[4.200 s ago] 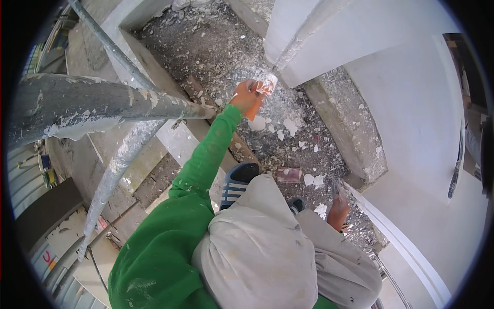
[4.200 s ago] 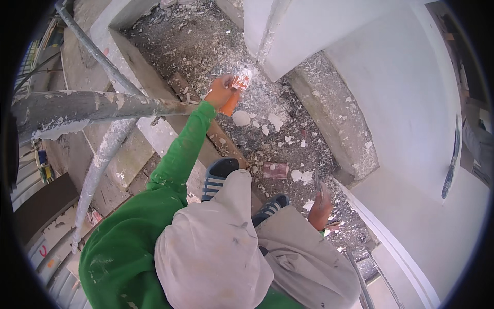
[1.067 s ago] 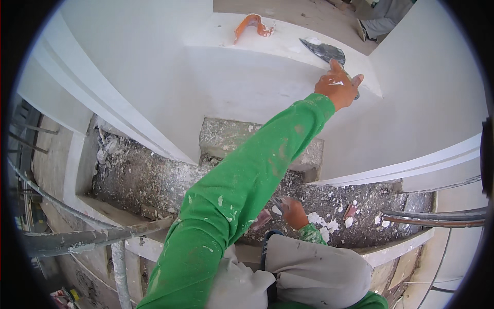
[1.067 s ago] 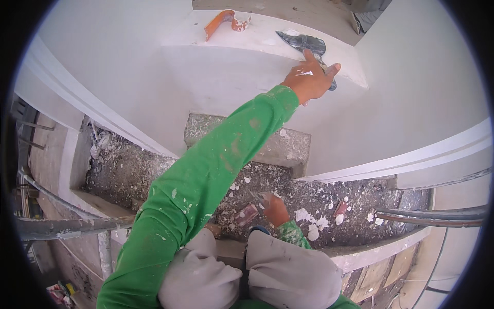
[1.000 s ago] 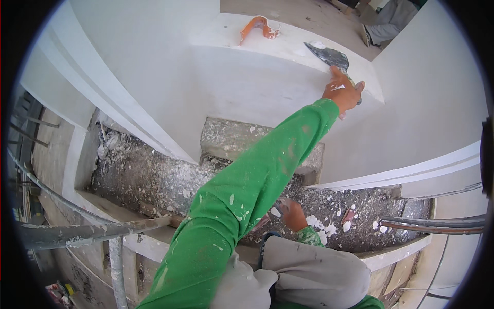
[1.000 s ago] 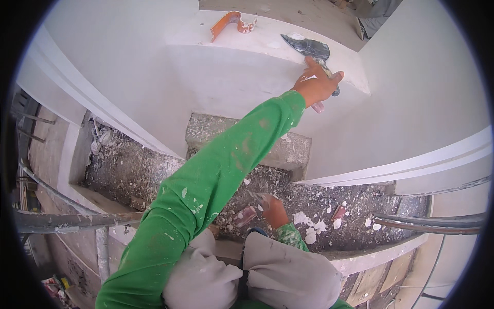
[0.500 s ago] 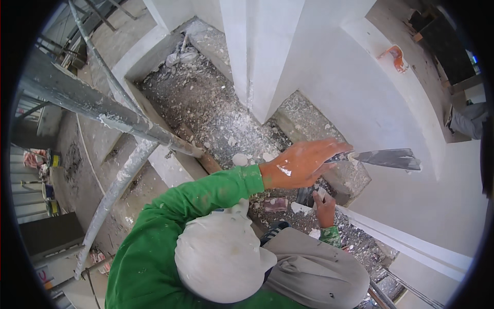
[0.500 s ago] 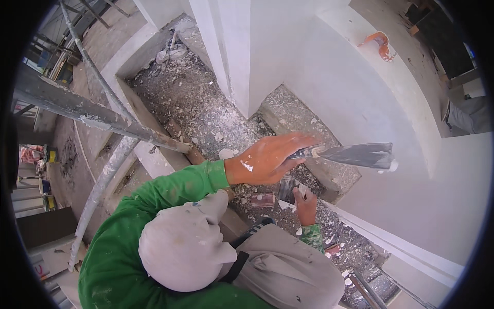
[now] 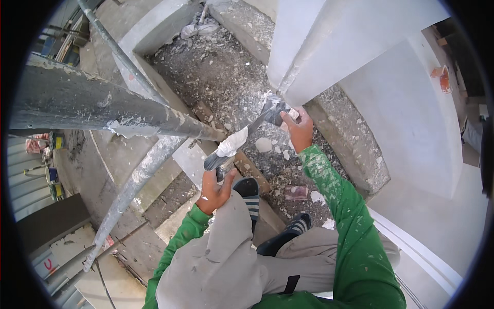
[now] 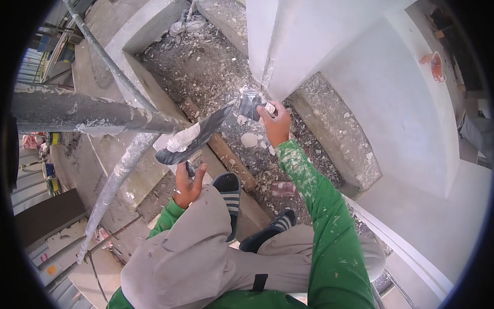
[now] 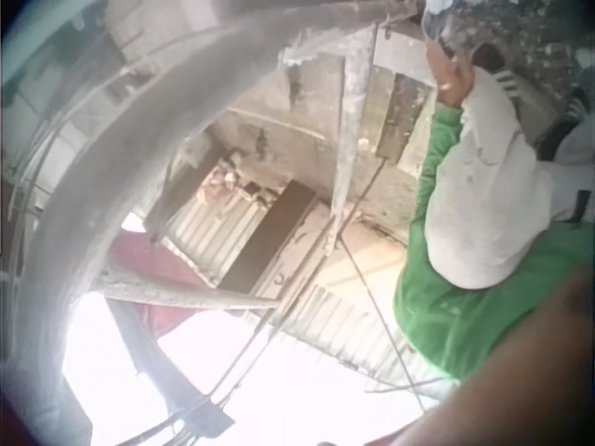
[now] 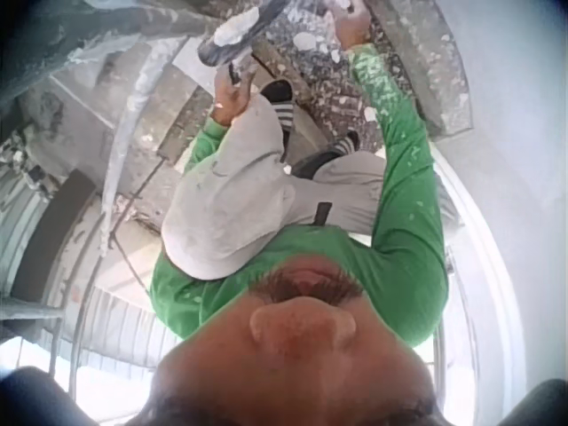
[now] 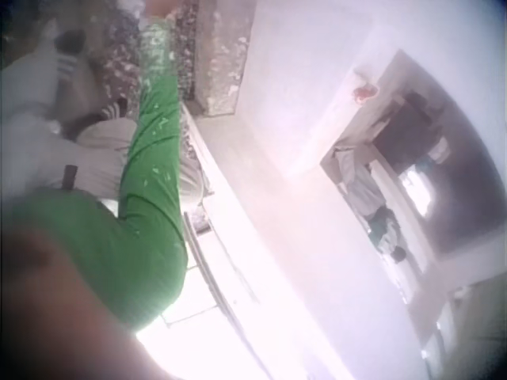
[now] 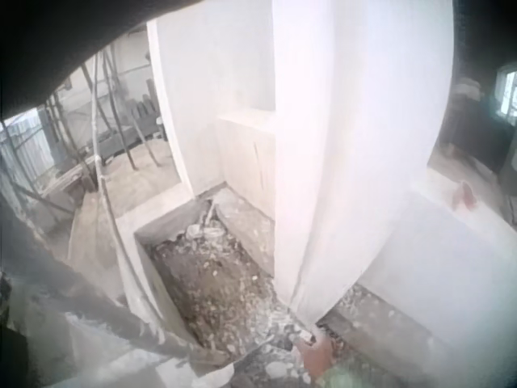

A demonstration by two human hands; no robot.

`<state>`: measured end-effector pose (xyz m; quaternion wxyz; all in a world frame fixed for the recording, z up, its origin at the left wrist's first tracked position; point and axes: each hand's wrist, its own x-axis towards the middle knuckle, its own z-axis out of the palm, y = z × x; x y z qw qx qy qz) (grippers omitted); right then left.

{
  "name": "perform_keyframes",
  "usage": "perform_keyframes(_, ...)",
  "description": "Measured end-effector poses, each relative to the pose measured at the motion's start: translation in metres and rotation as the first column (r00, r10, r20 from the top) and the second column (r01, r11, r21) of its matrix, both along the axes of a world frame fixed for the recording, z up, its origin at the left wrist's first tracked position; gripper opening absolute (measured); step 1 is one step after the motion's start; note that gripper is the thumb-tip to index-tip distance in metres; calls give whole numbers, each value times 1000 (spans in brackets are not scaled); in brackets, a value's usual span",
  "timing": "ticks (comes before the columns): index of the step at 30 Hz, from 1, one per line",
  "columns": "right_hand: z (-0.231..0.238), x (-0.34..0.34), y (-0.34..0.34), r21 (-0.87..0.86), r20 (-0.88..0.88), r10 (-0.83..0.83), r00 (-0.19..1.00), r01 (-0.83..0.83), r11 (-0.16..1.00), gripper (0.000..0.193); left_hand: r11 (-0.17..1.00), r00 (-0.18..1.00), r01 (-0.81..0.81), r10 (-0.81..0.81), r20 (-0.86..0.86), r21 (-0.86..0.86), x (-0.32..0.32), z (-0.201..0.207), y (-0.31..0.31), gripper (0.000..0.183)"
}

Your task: The person applies white plaster to a wall corner using a trowel and a smaller orange tool. They scoop plaster from a hawk and smooth the surface on the wall.

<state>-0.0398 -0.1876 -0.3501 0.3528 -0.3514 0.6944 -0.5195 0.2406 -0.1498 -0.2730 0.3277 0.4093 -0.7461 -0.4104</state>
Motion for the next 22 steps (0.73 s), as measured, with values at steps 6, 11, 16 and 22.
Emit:
perform_keyframes(6,-105,95,-57,-174,75,-595,800,598,782,41,998,999,43,-44,24,46,24,13,-3,42)
perform_keyframes(11,-98,118,-90,-162,-16,-639,769,628,761,45,935,973,-190,220,-71,300,35,26,29,32)
perform_keyframes(16,-62,116,-125,-245,-272,-727,631,685,686,44,904,940,-261,318,-125,337,40,28,42,44)
perform_keyframes(22,-50,107,-142,-184,-321,-762,563,752,633,49,853,925,-238,345,-159,464,50,26,48,49)
